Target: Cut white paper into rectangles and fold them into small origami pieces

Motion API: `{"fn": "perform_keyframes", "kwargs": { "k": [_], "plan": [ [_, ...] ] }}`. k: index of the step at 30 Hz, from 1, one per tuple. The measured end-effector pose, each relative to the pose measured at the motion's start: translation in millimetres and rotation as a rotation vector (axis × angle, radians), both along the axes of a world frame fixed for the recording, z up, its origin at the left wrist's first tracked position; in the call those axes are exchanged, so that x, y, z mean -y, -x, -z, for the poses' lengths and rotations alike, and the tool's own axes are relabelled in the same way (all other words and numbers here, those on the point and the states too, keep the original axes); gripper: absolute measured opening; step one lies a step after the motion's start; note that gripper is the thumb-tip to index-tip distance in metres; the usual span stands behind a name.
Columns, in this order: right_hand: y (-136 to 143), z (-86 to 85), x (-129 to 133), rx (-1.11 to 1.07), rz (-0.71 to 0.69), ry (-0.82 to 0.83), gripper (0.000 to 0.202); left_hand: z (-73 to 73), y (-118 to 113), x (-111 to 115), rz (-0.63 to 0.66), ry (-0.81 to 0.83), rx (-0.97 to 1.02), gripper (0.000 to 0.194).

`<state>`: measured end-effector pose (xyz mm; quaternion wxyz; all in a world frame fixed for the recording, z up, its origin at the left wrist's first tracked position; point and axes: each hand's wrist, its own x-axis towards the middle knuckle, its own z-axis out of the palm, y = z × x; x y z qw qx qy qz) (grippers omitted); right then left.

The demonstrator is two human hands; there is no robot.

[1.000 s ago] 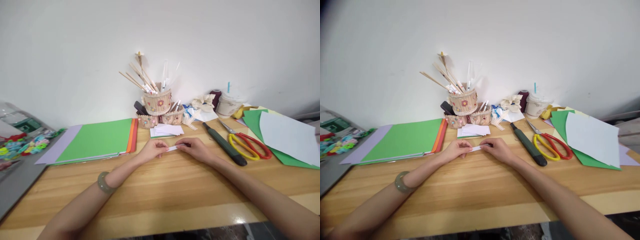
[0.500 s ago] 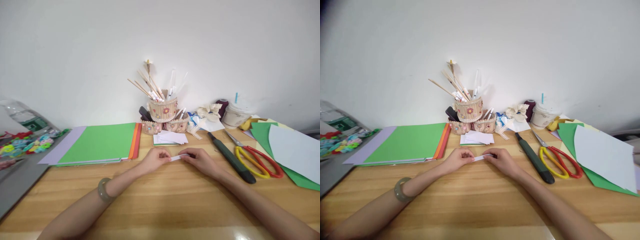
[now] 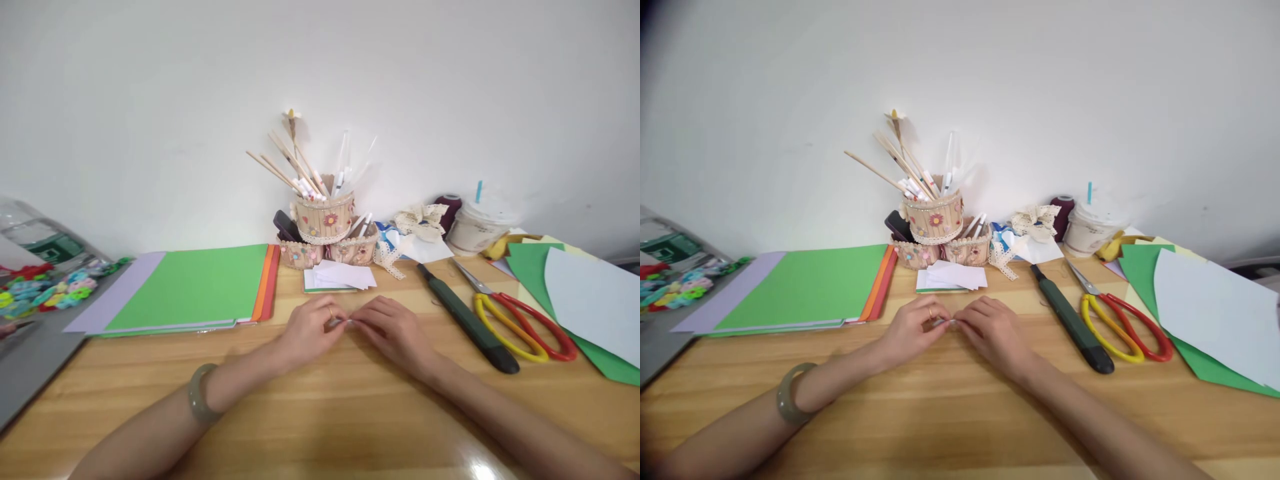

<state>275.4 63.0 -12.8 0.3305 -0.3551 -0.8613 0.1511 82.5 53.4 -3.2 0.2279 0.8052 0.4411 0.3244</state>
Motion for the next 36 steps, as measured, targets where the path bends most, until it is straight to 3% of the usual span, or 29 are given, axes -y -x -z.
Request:
{"fn": "perform_keyframes", "kwargs": {
  "k": [12, 18, 26, 32, 36],
  "plan": [
    [-3, 2.9, -3, 0.010, -0.024, -0.032, 0.031, 1.0, 9, -2, 0.027, 0.072, -0.032, 0.011],
    [-8, 1.4, -6, -0.030, 0.024, 0.013, 0.036, -3.6, 23, -7, 0.058, 0.279, 0.025, 0.007],
    [-7, -2.2, -5, -0.067, -0.003, 0.037, 0.033, -0.2, 30, -22, 0.136, 0.593, 0.160, 0.023],
    [-7, -0.8, -6, -0.079, -0.029, 0.051, 0.027, 0.2, 27, -19, 0.121, 0.575, 0.115, 0.020],
    [-8, -1.1, -5, -0.095, 0.002, 0.048, 0.025, -6.6, 23, -9, 0.062, 0.472, 0.021, 0.039]
  ]
}}
